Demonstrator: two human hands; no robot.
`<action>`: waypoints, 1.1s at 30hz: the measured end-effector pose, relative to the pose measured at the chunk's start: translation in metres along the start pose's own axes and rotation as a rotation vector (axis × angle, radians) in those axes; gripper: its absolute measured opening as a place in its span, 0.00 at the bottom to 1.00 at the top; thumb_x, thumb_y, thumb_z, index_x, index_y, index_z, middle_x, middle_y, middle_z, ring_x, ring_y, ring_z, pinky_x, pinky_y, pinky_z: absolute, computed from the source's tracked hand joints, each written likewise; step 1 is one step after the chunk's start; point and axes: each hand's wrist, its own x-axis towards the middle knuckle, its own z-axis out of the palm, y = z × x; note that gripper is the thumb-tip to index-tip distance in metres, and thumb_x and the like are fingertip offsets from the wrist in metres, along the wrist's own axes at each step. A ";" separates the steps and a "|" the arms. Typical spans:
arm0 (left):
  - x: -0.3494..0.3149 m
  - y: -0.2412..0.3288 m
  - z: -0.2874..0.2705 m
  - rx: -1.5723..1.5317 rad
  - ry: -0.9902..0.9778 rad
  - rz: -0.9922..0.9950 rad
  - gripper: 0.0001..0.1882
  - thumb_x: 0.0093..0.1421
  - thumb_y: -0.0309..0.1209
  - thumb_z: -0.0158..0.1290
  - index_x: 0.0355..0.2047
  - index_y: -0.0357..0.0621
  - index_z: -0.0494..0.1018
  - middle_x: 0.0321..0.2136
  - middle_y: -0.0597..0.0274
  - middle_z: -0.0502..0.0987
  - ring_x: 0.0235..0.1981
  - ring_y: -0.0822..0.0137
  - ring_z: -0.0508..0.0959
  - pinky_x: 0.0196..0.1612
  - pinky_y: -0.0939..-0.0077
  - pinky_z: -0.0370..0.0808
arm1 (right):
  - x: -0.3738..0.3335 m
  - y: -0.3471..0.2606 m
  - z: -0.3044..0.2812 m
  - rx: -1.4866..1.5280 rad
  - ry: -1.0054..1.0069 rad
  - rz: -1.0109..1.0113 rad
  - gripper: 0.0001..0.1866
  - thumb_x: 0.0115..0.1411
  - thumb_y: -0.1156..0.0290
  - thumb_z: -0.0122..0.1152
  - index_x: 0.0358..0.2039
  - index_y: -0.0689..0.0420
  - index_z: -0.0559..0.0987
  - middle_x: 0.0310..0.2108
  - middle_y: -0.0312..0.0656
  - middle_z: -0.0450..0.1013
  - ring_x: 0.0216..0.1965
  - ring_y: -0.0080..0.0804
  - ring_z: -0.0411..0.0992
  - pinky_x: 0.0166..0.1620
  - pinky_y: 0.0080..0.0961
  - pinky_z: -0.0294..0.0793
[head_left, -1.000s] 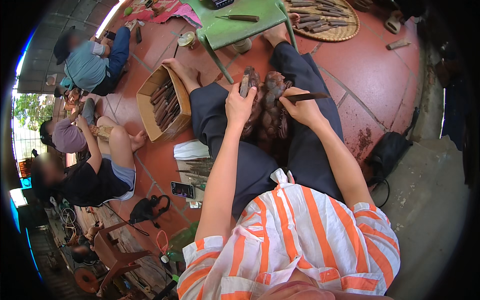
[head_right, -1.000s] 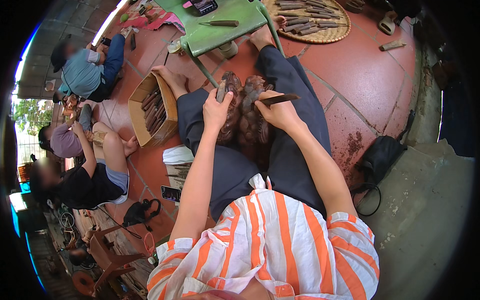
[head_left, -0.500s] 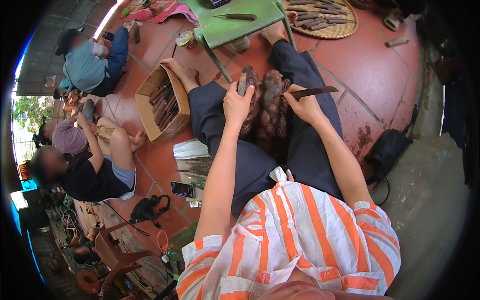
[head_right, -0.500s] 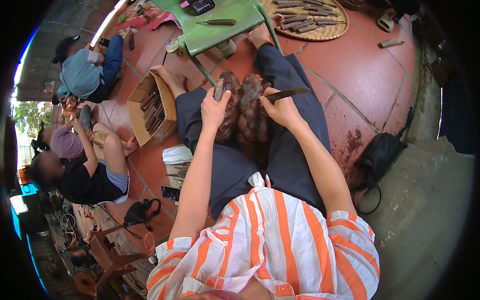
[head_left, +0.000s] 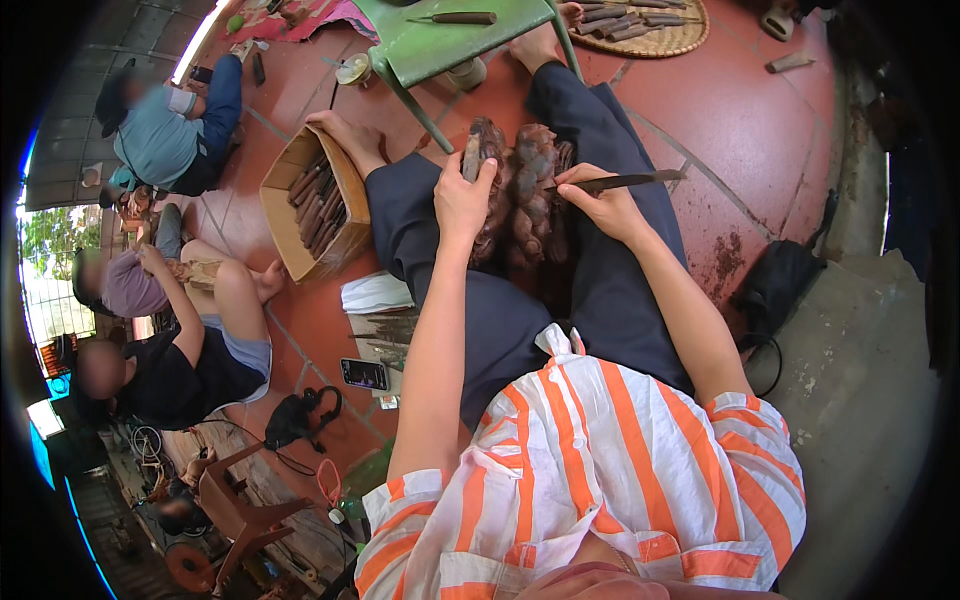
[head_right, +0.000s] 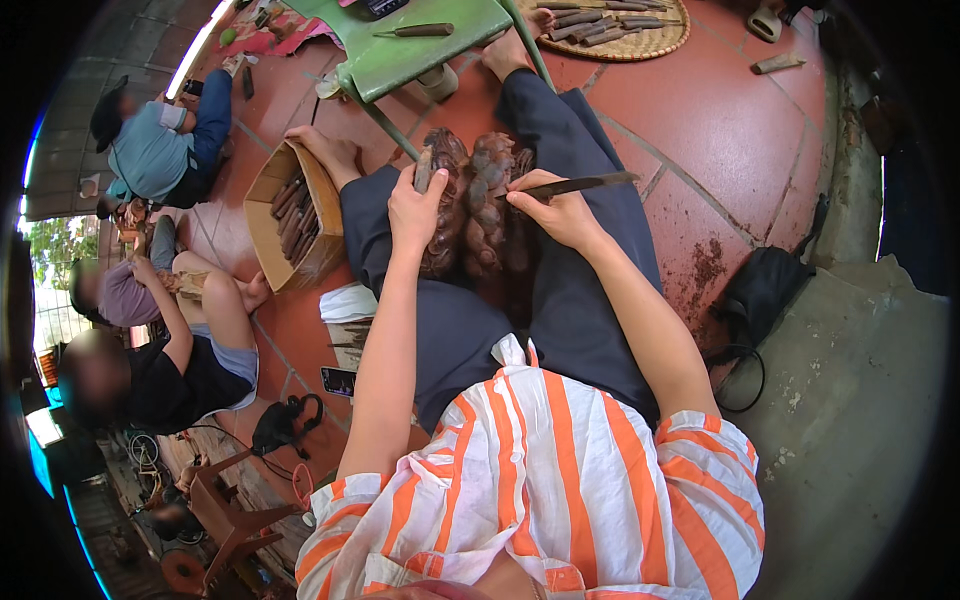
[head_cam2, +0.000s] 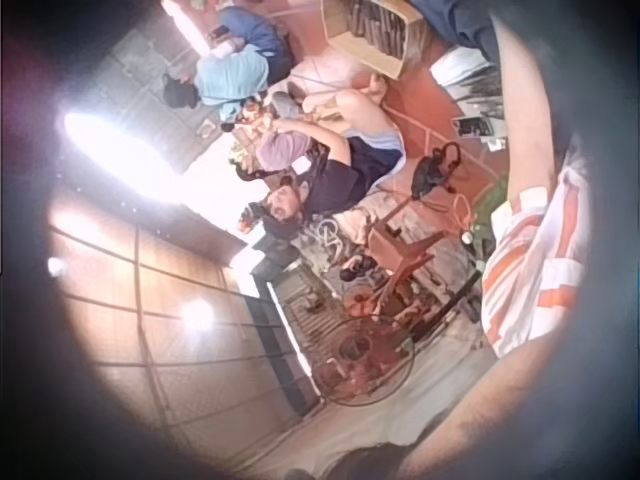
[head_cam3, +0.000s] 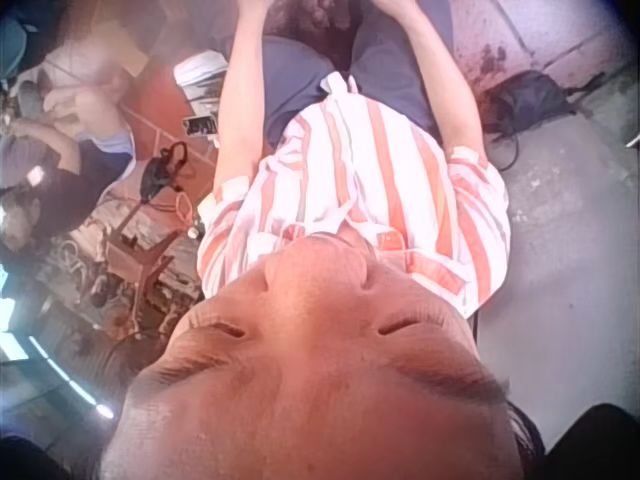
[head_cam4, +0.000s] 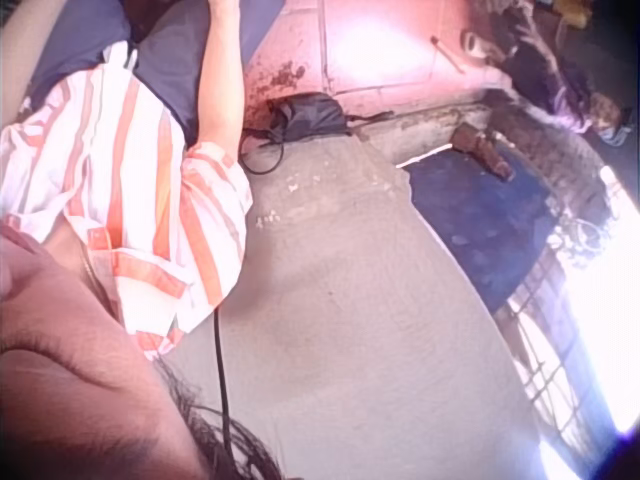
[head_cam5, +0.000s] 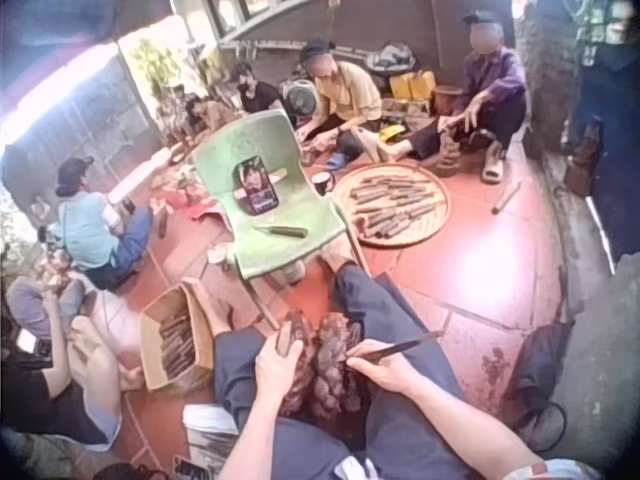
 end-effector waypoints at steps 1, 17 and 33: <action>0.000 0.001 0.000 0.005 0.002 0.000 0.23 0.55 0.43 0.57 0.44 0.38 0.73 0.36 0.43 0.78 0.39 0.45 0.77 0.43 0.60 0.73 | 0.001 0.001 0.000 -0.030 -0.002 -0.027 0.10 0.62 0.69 0.58 0.35 0.64 0.77 0.33 0.39 0.75 0.35 0.22 0.72 0.41 0.19 0.72; 0.001 -0.002 0.002 0.008 0.011 -0.021 0.26 0.55 0.46 0.57 0.45 0.37 0.73 0.35 0.44 0.79 0.40 0.48 0.79 0.44 0.63 0.73 | 0.003 0.008 0.000 0.465 0.064 0.226 0.09 0.62 0.70 0.57 0.34 0.65 0.77 0.32 0.41 0.75 0.36 0.28 0.76 0.42 0.24 0.78; -0.044 -0.059 -0.009 -0.459 -0.106 -0.105 0.29 0.67 0.49 0.42 0.54 0.35 0.68 0.50 0.47 0.73 0.53 0.58 0.71 0.56 0.71 0.64 | -0.007 -0.004 -0.018 0.729 0.256 0.340 0.07 0.62 0.74 0.51 0.26 0.59 0.71 0.39 0.50 0.75 0.37 0.35 0.77 0.40 0.31 0.80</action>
